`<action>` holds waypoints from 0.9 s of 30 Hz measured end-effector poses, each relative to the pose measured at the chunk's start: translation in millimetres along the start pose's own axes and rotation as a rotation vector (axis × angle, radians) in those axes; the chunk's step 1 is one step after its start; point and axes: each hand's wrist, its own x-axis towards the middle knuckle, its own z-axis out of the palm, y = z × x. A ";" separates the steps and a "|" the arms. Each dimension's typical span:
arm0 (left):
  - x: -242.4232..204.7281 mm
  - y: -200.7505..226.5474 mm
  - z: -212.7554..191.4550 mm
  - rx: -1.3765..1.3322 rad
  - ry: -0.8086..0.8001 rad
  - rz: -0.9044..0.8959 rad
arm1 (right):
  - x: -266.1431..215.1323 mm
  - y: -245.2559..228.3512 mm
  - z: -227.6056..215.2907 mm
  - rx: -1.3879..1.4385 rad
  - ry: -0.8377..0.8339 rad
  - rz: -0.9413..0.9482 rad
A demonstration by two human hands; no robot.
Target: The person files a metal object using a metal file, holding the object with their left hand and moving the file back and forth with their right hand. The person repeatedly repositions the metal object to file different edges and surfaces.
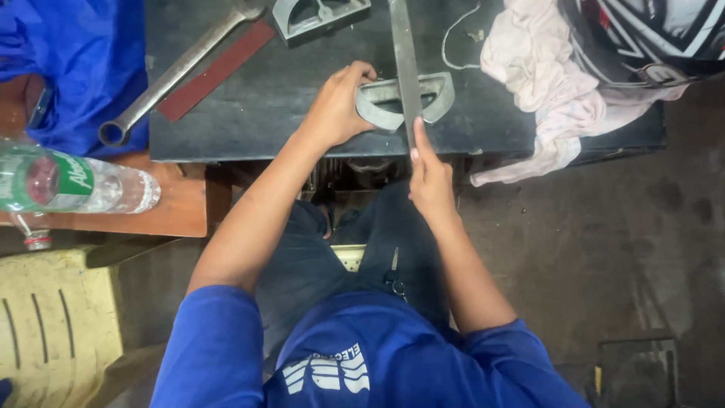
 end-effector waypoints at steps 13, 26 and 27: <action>0.3 11.2 0.0 0.123 0.039 0.069 | -10.3 37.5 -16.3 -0.213 0.081 -0.109; -0.7 35.2 49.9 0.534 0.045 0.136 | -17.1 29.1 -36.0 -0.141 0.038 -0.025; -3.8 35.0 48.7 0.521 0.059 0.149 | -11.3 26.1 -35.1 -0.155 0.031 -0.062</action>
